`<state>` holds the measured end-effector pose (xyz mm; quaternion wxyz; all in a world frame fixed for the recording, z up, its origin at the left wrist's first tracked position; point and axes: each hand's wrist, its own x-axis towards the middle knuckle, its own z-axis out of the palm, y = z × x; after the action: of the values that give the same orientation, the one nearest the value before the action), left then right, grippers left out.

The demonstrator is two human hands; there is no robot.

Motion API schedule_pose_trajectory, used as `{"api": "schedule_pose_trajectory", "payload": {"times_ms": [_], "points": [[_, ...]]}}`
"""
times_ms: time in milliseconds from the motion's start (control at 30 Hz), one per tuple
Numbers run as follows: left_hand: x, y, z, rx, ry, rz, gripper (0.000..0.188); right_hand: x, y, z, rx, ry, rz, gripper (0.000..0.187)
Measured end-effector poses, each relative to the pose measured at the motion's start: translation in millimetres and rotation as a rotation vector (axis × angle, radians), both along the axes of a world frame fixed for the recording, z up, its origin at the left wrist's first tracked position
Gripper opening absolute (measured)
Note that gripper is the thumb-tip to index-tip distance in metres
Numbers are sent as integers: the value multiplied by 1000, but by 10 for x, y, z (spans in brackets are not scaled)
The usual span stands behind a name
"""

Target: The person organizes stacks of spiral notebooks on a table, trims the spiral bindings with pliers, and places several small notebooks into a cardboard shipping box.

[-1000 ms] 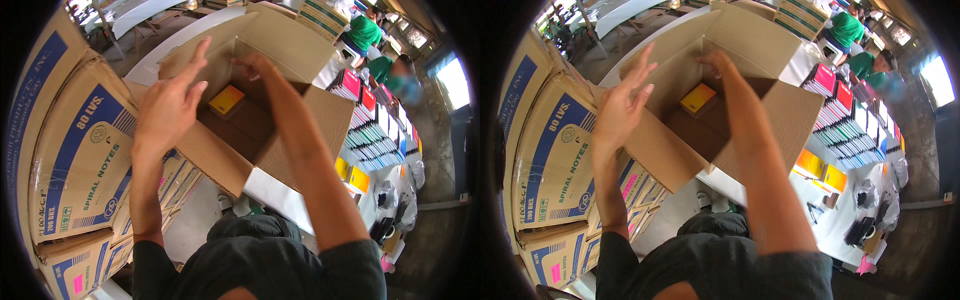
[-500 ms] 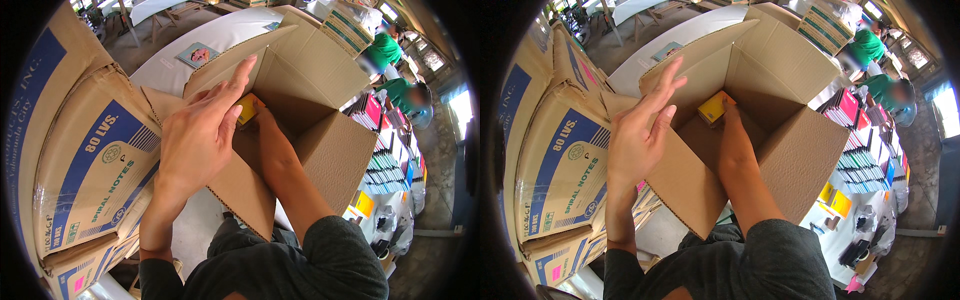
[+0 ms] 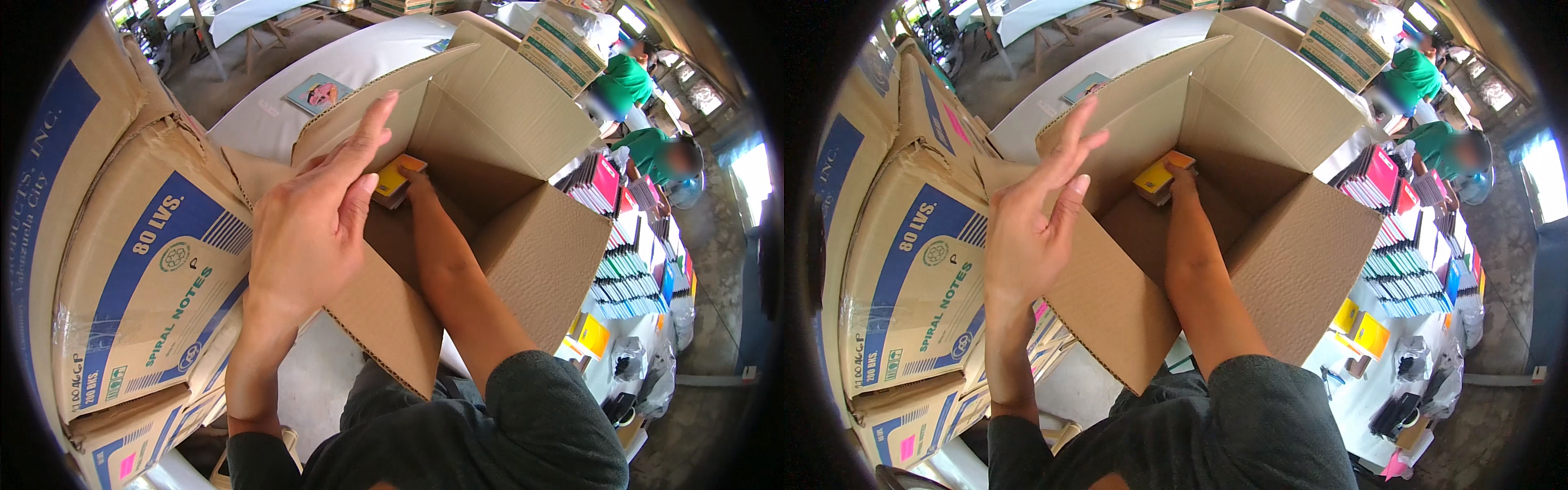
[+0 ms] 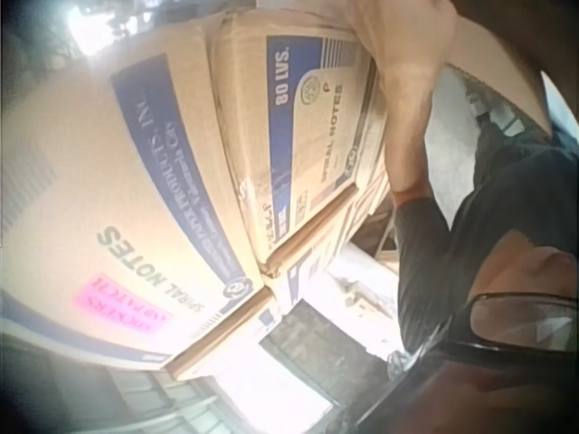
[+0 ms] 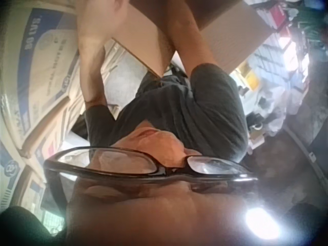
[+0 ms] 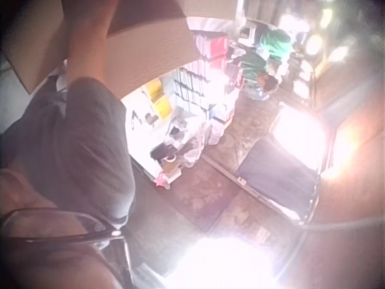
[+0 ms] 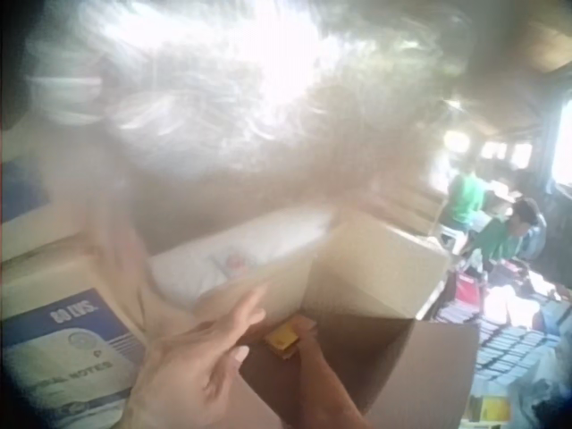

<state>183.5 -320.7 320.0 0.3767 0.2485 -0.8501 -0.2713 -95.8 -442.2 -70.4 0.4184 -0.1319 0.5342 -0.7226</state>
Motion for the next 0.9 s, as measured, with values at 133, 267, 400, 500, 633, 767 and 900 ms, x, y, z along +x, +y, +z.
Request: {"api": "schedule_pose_trajectory", "payload": {"times_ms": [133,267,400,500,633,767,900], "points": [[12,-37,-109,98,42,14,49,-77,-36,300,81,220,143,52],[-89,-32,-296,153,-33,19,48,-298,-54,1154,459,268,-32,65],[-12,-224,-526,-138,-223,-19,56,-464,193,2258,386,197,-9,70],[130,-210,-492,-194,-184,13,54,-460,634,2864,17,93,149,63],[59,278,-593,-169,288,293,56,-633,1764,3609,-41,209,78,54],[201,775,-771,468,569,334,63,-645,2795,4003,-347,127,46,47],[181,833,-721,1382,730,80,47,-624,3908,3939,-407,127,-254,44]]}}
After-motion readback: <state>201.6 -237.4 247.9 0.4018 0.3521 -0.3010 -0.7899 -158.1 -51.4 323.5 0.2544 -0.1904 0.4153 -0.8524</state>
